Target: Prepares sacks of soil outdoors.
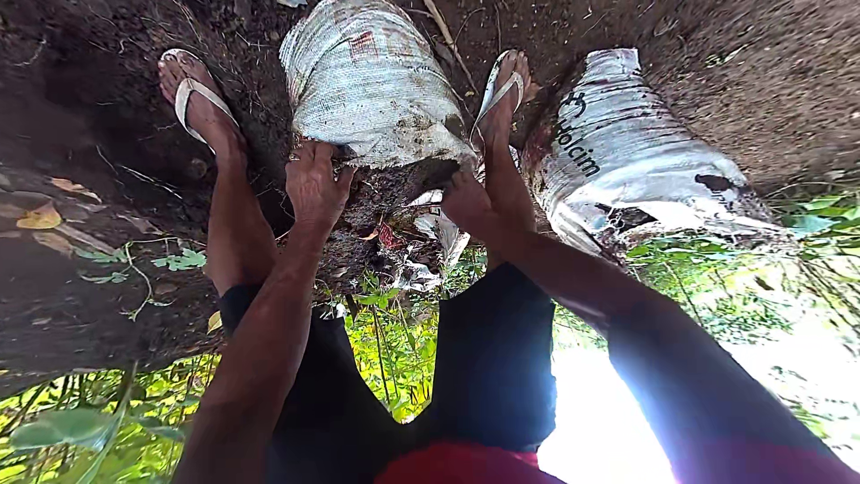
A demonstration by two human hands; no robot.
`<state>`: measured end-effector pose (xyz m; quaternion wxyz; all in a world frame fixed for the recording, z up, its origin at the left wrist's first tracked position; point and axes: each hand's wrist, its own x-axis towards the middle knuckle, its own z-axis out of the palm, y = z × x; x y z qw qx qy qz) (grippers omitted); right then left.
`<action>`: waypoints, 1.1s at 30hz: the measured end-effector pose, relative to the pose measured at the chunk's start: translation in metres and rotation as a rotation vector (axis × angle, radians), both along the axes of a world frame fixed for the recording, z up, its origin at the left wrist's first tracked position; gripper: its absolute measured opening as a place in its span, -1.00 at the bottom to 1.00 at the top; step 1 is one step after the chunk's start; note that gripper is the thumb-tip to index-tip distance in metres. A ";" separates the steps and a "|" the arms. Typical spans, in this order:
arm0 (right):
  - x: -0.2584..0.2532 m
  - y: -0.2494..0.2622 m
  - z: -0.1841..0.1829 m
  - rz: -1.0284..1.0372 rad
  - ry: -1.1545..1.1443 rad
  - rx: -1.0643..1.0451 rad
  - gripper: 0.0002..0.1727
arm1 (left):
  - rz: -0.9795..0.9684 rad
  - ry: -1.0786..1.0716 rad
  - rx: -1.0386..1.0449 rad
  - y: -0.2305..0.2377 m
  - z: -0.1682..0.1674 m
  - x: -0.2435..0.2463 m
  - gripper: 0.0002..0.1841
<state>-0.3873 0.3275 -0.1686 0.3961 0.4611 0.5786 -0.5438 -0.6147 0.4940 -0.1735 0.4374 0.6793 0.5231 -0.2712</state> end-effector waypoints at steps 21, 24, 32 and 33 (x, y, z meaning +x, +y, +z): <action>-0.029 -0.006 -0.028 -0.119 0.085 0.132 -0.71 | 0.147 0.011 0.089 -0.010 -0.007 -0.018 -0.60; -0.040 0.005 -0.028 -0.097 0.015 0.008 -0.66 | 0.228 0.068 0.031 -0.003 -0.002 -0.013 -0.59; -0.035 0.021 -0.010 -0.005 0.214 -0.274 -0.71 | 0.484 -0.008 0.100 -0.008 0.013 -0.033 -0.72; -0.033 0.021 -0.007 -0.014 0.226 -0.249 -0.71 | 0.504 -0.005 0.117 -0.008 0.015 -0.036 -0.73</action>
